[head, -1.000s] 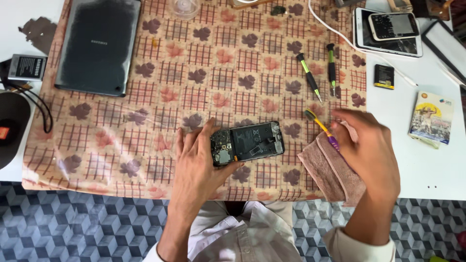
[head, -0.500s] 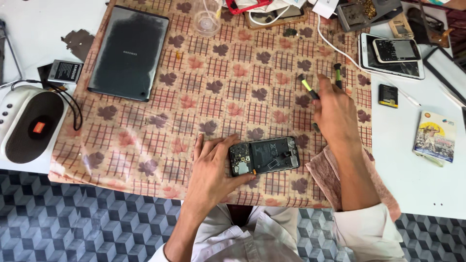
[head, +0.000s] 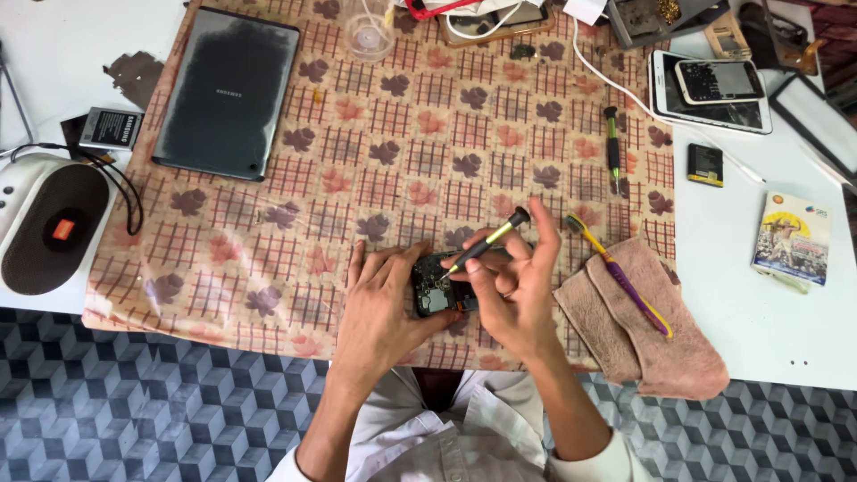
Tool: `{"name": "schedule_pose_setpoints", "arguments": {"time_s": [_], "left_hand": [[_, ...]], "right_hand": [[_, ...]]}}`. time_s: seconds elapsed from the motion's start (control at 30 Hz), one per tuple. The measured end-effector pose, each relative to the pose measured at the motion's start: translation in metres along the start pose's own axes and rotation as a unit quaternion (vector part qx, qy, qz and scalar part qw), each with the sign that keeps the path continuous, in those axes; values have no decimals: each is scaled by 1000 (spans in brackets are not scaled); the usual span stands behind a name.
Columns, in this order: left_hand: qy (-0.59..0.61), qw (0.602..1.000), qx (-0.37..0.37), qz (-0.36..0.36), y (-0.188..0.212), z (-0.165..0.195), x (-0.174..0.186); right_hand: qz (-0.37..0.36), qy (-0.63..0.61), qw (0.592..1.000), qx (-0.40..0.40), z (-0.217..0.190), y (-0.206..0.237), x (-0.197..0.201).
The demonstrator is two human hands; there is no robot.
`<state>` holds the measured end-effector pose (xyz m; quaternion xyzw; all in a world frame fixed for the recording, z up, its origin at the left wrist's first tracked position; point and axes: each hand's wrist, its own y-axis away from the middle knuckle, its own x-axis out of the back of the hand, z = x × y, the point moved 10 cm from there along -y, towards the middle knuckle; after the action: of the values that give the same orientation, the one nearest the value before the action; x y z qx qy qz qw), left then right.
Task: The person disassembles a tablet and a smartphone on a cluttered workbench. They use a screwdriver to remove screws and a toothbrush to clean the internal components and battery area of the tablet before moving on to the phone.
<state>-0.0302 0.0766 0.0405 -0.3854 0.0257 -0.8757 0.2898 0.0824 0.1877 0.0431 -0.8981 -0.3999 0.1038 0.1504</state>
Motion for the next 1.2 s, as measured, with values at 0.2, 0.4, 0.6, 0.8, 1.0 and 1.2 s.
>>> {"name": "schedule_pose_setpoints", "arguments": {"time_s": [0.2, 0.4, 0.6, 0.8, 1.0, 1.2], "left_hand": [[-4, 1000, -16, 19, 1, 3, 3], [-5, 999, -30, 37, 3, 5, 5], [-2, 999, -22, 38, 5, 4, 8], [-2, 999, -17, 27, 5, 1, 7], [-6, 999, -20, 33, 7, 0, 6], [7, 999, -26, 40, 9, 0, 7]], "right_hand": [[71, 13, 996, 50, 6, 15, 11], [115, 42, 990, 74, 8, 22, 21], [106, 74, 988, 79, 5, 26, 18], [59, 111, 987, 96, 0, 24, 5], [29, 143, 984, 100, 1, 24, -2], [18, 170, 978, 116, -3, 25, -10]]}}
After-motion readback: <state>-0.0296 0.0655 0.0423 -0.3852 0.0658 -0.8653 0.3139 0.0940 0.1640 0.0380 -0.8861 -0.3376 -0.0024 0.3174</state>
